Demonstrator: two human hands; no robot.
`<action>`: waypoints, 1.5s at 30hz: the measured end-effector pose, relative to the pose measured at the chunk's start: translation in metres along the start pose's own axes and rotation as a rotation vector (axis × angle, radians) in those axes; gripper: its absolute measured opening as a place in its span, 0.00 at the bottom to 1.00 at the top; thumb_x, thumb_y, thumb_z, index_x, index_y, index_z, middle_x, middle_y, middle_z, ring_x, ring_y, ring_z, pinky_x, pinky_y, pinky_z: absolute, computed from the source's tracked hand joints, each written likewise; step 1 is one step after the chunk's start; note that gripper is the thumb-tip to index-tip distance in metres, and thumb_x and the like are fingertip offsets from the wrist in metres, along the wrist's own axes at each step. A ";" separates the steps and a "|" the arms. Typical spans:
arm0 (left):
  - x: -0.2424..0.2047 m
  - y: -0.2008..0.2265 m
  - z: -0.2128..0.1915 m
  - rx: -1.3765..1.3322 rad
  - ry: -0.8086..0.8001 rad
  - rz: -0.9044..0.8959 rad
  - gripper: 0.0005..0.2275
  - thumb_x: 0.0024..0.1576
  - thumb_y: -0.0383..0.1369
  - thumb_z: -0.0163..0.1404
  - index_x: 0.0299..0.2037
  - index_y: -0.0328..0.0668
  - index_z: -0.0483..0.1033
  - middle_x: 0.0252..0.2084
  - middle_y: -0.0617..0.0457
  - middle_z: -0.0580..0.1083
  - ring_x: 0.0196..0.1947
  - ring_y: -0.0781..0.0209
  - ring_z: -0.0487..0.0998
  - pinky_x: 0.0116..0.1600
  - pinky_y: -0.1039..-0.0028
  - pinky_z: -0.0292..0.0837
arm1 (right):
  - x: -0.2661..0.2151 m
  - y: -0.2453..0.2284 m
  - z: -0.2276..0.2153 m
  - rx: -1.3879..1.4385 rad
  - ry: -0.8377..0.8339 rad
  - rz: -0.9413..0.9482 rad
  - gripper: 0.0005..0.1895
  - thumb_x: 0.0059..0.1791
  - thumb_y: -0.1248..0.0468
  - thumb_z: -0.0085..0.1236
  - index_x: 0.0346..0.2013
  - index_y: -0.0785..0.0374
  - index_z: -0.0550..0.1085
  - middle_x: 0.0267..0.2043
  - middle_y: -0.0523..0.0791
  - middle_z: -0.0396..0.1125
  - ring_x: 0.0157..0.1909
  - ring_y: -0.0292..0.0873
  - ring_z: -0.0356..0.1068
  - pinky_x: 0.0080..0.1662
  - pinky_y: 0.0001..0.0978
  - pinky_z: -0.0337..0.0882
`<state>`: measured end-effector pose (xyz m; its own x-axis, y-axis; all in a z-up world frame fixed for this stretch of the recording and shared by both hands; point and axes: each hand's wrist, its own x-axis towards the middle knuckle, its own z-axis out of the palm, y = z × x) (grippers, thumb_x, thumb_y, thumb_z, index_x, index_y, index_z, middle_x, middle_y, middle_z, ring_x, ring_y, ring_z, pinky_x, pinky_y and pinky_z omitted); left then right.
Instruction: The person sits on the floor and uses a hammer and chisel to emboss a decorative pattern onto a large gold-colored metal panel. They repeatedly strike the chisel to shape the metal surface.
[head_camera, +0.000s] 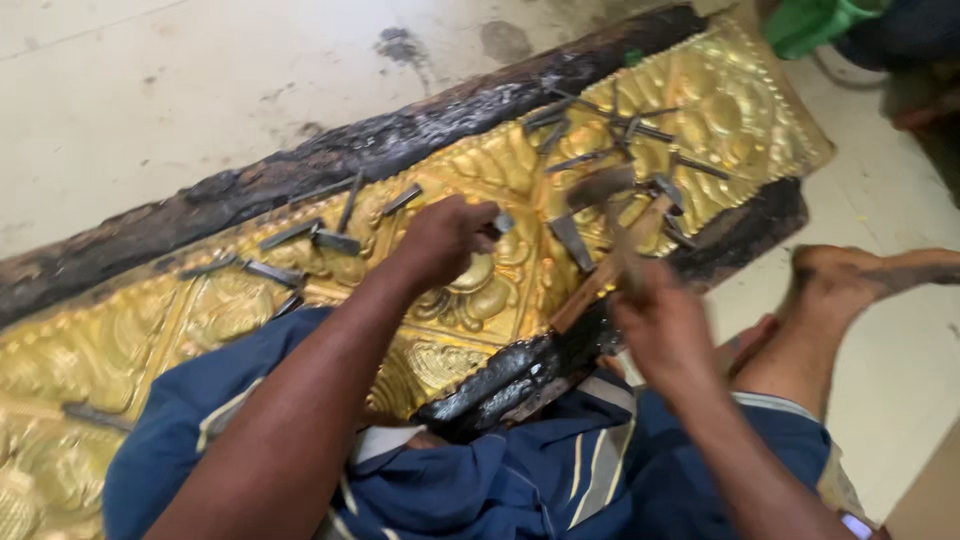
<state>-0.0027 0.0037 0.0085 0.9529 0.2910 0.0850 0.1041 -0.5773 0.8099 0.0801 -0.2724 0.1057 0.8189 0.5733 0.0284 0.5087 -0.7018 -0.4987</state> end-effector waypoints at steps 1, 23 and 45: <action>0.004 0.003 -0.001 0.050 -0.009 -0.030 0.12 0.58 0.33 0.55 0.52 0.53 0.77 0.38 0.46 0.76 0.38 0.49 0.80 0.41 0.59 0.73 | -0.006 -0.004 -0.016 0.072 0.058 0.063 0.09 0.52 0.64 0.57 0.42 0.67 0.71 0.28 0.50 0.70 0.29 0.46 0.70 0.34 0.41 0.71; -0.017 0.027 -0.001 0.200 -0.120 0.170 0.08 0.54 0.32 0.58 0.42 0.51 0.77 0.33 0.43 0.73 0.39 0.42 0.77 0.40 0.53 0.70 | -0.038 -0.004 0.009 -0.043 0.027 -0.051 0.10 0.48 0.67 0.59 0.41 0.65 0.70 0.26 0.53 0.68 0.29 0.59 0.72 0.34 0.51 0.69; -0.030 0.011 -0.012 0.119 -0.074 0.274 0.10 0.46 0.21 0.57 0.36 0.46 0.77 0.30 0.46 0.74 0.35 0.44 0.76 0.37 0.58 0.70 | -0.072 -0.017 0.034 -0.052 0.109 -0.119 0.11 0.48 0.68 0.62 0.43 0.65 0.71 0.28 0.55 0.72 0.32 0.59 0.74 0.36 0.49 0.71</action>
<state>-0.0336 -0.0019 0.0220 0.9677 0.0586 0.2451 -0.1312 -0.7132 0.6885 0.0038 -0.2872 0.0825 0.7744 0.6067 0.1798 0.6148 -0.6543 -0.4404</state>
